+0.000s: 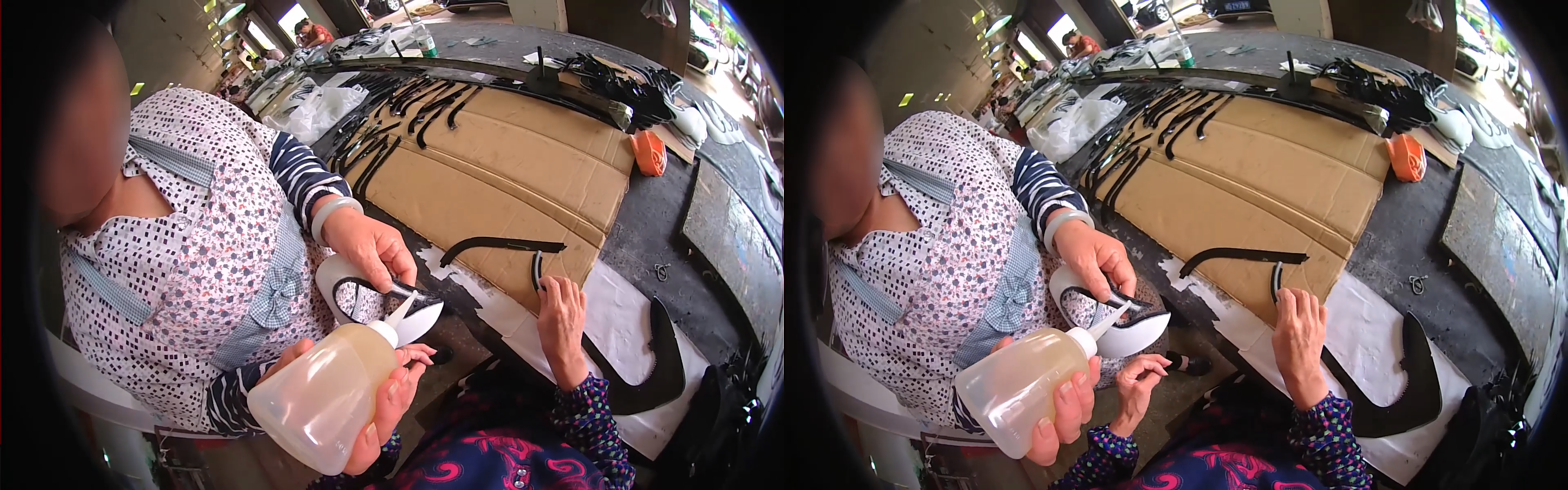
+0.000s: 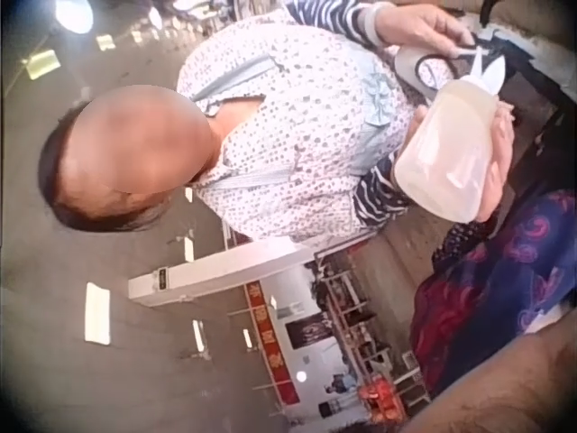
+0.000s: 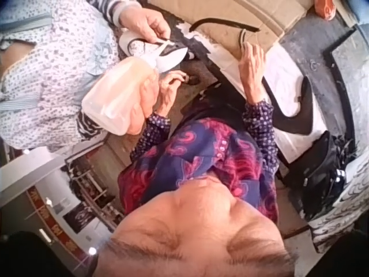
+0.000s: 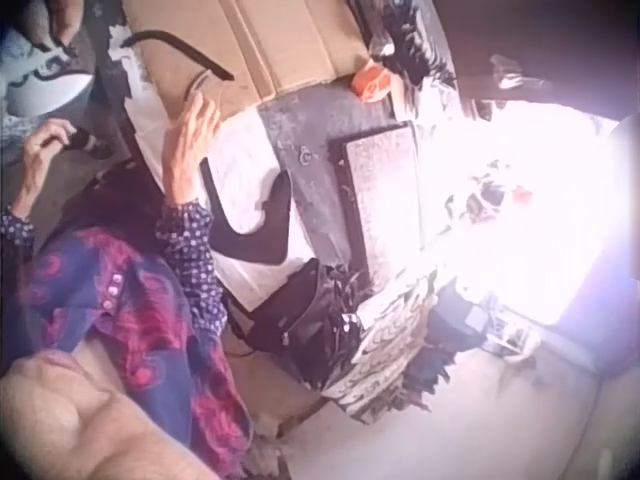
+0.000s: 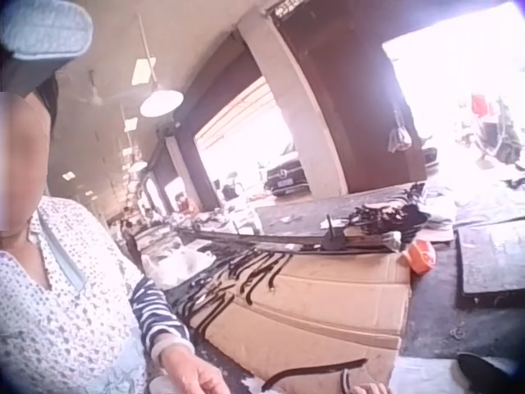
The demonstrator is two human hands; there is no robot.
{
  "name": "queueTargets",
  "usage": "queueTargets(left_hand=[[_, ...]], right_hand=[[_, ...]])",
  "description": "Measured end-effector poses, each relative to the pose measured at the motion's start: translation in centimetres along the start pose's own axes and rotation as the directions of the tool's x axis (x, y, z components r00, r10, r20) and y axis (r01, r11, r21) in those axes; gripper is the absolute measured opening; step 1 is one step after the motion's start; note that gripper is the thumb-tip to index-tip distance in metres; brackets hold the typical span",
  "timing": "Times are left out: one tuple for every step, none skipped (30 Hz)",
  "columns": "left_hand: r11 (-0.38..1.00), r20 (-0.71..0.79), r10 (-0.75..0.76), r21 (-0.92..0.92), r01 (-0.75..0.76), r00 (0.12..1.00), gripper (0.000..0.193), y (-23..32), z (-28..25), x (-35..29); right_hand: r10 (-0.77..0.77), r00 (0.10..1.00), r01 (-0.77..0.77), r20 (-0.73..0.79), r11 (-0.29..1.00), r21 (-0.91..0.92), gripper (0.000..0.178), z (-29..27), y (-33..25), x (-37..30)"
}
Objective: The recorder is aligning and assembling black leather straps onto white shoe upper components at a factory workbench.
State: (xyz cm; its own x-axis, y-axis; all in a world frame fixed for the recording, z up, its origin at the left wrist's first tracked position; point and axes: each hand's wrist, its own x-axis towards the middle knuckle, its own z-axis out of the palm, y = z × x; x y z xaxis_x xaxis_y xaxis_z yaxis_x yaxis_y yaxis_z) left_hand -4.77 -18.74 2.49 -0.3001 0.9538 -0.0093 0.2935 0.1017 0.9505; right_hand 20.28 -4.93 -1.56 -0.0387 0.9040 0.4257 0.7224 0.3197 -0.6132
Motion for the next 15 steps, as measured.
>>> queueTargets(left_hand=[[1.0,-0.004,0.001,-0.028,-0.001,1.0,0.014,-0.4,-0.2,0.3],[0.999,-0.003,0.007,-0.031,-0.007,1.0,0.014,-0.7,-0.1,0.6],[0.998,-0.007,0.002,-0.062,-0.002,1.0,0.013,-1.0,0.3,1.3],[0.996,-0.009,-0.003,-0.092,0.002,1.0,0.013,-1.2,0.7,1.7],[0.993,0.013,-0.096,-0.062,0.097,0.995,0.012,-1.2,1.2,1.9],[0.993,0.027,-0.094,-0.067,0.096,0.995,0.012,-0.3,2.6,2.5],[1.0,0.014,-0.03,0.001,0.03,0.999,0.011,0.4,3.7,3.0],[0.997,0.011,0.036,0.068,-0.037,0.999,0.011,1.0,5.0,3.7],[0.995,0.011,0.098,-0.011,-0.097,0.995,0.01,1.4,6.2,4.3],[0.995,0.043,0.101,0.006,-0.101,0.994,0.011,2.2,6.8,4.7],[0.998,0.092,0.04,-0.059,-0.035,0.995,0.011,2.8,7.2,5.1],[0.992,0.142,-0.018,-0.119,0.036,0.99,0.011,3.2,7.4,5.4],[0.965,0.133,-0.115,-0.22,0.143,0.984,0.011,2.2,7.1,5.3],[0.965,0.127,-0.119,-0.218,0.145,0.985,0.011,2.1,6.8,5.3],[0.968,0.113,-0.11,-0.212,0.132,0.987,0.011,2.1,6.4,5.3]], right_hand=[[-0.004,1.0,0.004,-0.014,1.0,-0.001,0.018,0.2,0.1,0.1],[-0.011,1.0,0.01,-0.023,1.0,-0.025,0.017,0.2,0.1,-0.3],[-0.017,0.999,0.016,-0.033,0.999,-0.05,0.015,0.1,0.1,-0.4],[-0.019,0.999,0.017,-0.039,0.998,-0.055,0.015,0.2,0.0,-0.4],[-0.019,0.999,0.017,-0.044,0.999,-0.042,0.015,0.3,-0.3,-0.3],[-0.01,0.999,0.009,-0.048,0.999,-0.037,0.014,0.2,-0.3,-0.4],[-0.011,0.999,0.011,-0.044,1.0,-0.012,0.015,0.6,-0.5,-0.6],[-0.013,0.999,0.013,-0.051,1.0,-0.016,0.015,0.6,-0.3,-0.8],[-0.018,0.998,0.017,-0.067,1.0,-0.024,0.015,0.8,-0.4,-0.9],[-0.024,0.996,0.021,-0.082,0.999,-0.03,0.015,0.9,-0.5,-0.8],[-0.011,0.997,0.008,-0.08,0.999,-0.038,0.014,0.7,-0.5,-0.7],[-0.001,0.996,-0.003,-0.084,0.999,-0.045,0.013,0.3,-0.7,-0.4],[0.007,0.997,-0.011,-0.08,0.999,-0.045,0.013,0.2,-0.8,-0.5],[0.017,0.997,-0.021,-0.078,0.999,-0.048,0.013,0.3,-0.7,-0.4],[0.016,0.997,-0.019,-0.072,0.999,-0.043,0.013,0.4,-0.6,-0.4]])
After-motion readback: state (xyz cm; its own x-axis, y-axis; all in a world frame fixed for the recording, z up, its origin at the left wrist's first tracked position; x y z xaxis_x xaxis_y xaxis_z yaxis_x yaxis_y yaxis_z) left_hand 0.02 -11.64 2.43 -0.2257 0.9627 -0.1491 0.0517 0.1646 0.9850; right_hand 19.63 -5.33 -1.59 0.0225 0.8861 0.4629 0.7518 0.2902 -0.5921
